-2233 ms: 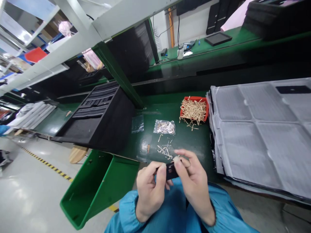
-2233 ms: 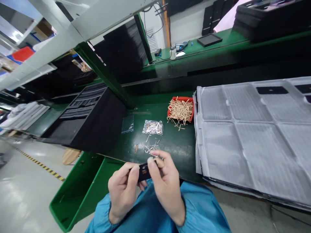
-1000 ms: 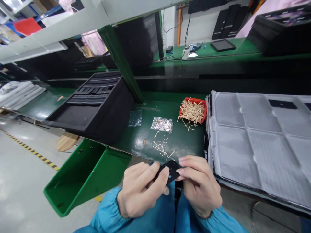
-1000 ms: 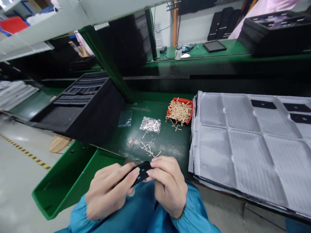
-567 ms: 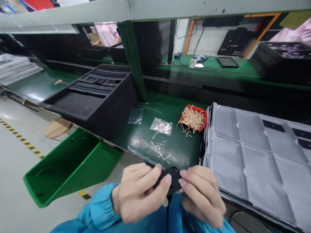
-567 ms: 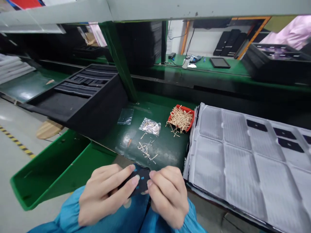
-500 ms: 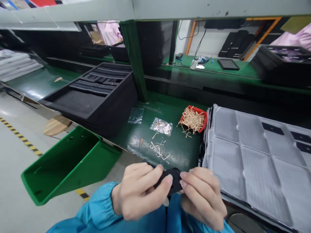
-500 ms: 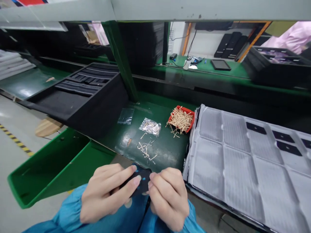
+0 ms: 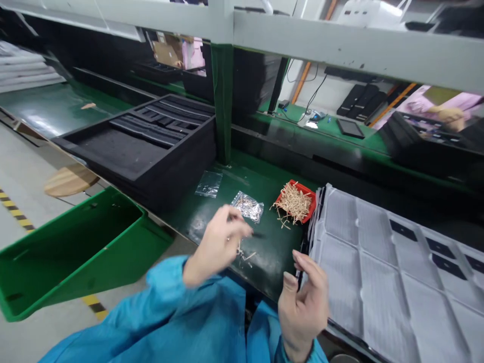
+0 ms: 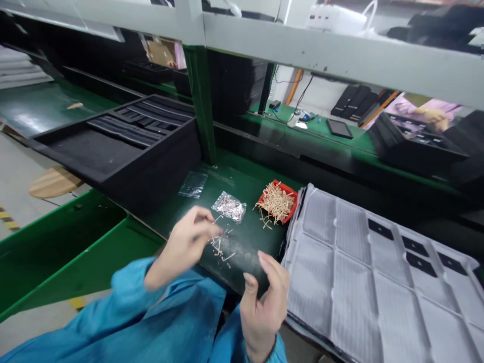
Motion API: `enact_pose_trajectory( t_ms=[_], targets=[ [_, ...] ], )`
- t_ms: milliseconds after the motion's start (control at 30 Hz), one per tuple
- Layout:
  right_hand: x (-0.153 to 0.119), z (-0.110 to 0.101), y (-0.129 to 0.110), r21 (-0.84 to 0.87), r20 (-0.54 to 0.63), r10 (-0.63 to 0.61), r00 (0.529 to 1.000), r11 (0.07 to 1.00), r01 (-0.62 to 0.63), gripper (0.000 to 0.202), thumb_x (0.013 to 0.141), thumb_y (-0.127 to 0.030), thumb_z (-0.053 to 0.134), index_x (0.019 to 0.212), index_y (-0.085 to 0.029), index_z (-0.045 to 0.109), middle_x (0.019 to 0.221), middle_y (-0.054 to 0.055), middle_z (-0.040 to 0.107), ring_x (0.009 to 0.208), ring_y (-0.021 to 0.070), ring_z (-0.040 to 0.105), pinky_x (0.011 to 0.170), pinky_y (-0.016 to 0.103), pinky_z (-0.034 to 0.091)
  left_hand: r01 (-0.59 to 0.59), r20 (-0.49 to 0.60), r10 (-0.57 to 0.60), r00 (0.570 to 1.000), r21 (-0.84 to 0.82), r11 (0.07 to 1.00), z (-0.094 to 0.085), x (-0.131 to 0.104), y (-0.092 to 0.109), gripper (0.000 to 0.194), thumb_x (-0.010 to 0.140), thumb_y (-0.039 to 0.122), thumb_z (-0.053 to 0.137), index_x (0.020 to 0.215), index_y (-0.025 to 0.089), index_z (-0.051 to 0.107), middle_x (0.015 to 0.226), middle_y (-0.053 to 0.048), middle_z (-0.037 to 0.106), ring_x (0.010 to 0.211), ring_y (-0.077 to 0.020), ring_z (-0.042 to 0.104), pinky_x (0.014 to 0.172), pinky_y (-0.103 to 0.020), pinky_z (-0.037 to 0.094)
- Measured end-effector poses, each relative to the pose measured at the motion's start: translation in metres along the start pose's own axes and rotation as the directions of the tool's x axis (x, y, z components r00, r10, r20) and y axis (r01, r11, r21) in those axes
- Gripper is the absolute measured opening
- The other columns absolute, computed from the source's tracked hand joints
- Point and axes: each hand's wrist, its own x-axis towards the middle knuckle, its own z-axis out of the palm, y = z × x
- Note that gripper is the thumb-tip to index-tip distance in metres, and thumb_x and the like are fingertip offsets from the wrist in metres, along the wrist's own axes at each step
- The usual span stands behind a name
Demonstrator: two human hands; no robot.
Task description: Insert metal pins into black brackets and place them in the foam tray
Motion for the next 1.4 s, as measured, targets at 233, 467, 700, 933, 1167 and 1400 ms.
enact_pose_trajectory(
  t_ms=[233,467,700,933,1167,1400],
  targets=[
    [-0.029,0.018,0.025,-0.010,0.203,0.176,0.963,0.984,-0.177,0.019,0.099,-0.034,0.064,0.105,-0.018,0.073,0.095,0.007,0.077,0.078,0.0179,0.075,0.071,0.027,0.062,0.154,0.184,-0.161,0.970,0.054,0.987,0.084,0.234,-0.022,0.032,0.101,0.035,0.067,0.127,0.017,0.065,0.128,-0.010,0.067,0.108,-0.0246,0.069,0.091,-0.044,0.061],
    [-0.050,0.023,0.052,-0.042,0.145,0.257,0.955,0.966,-0.254,0.024,0.101,-0.038,0.060,0.095,-0.019,0.073,0.084,0.006,0.079,0.066,0.0192,0.077,0.061,0.025,0.061,0.083,0.206,-0.116,0.972,0.160,0.984,0.087,0.253,-0.038,0.035,0.101,0.034,0.067,0.131,0.016,0.063,0.134,-0.012,0.064,0.115,-0.0272,0.067,0.097,-0.049,0.059],
    [-0.063,0.035,0.066,-0.032,0.176,0.301,0.937,0.953,-0.301,0.022,0.100,-0.037,0.061,0.094,-0.020,0.074,0.086,0.007,0.079,0.072,0.0199,0.076,0.064,0.027,0.060,0.084,0.177,-0.116,0.977,0.178,0.980,0.070,0.049,-0.050,0.010,0.091,0.020,0.075,0.085,0.017,0.067,0.112,-0.012,0.066,0.112,-0.0312,0.059,0.098,-0.049,0.052],
    [-0.060,0.025,0.063,-0.040,0.245,0.269,0.931,0.963,-0.268,0.022,0.101,-0.036,0.060,0.092,-0.020,0.073,0.086,0.006,0.078,0.075,0.0198,0.077,0.070,0.028,0.062,0.301,0.020,-0.300,0.954,-0.073,0.951,0.118,-0.007,-0.045,0.021,0.087,-0.003,0.057,0.081,0.017,0.061,0.121,-0.015,0.062,0.120,-0.0338,0.052,0.104,-0.056,0.042],
    [-0.032,0.030,0.038,-0.060,0.228,0.253,0.940,0.967,-0.246,0.021,0.103,-0.033,0.057,0.102,-0.018,0.071,0.094,0.007,0.077,0.082,0.0179,0.076,0.076,0.027,0.061,0.428,0.221,-0.378,0.899,-0.622,0.656,0.095,-0.005,-0.016,0.012,0.094,0.028,0.062,0.088,0.017,0.064,0.108,-0.010,0.068,0.101,-0.0227,0.063,0.089,-0.036,0.053],
    [-0.006,0.043,0.024,-0.040,0.226,0.152,0.962,0.988,-0.147,0.021,0.103,-0.028,0.056,0.109,-0.019,0.074,0.100,0.009,0.079,0.088,0.0196,0.076,0.081,0.030,0.060,0.573,0.470,-0.411,0.781,-0.800,0.175,0.082,-0.014,0.008,0.039,0.075,0.050,0.080,0.082,0.016,0.062,0.089,-0.005,0.066,0.073,-0.0129,0.061,0.070,-0.025,0.050]
  ],
)
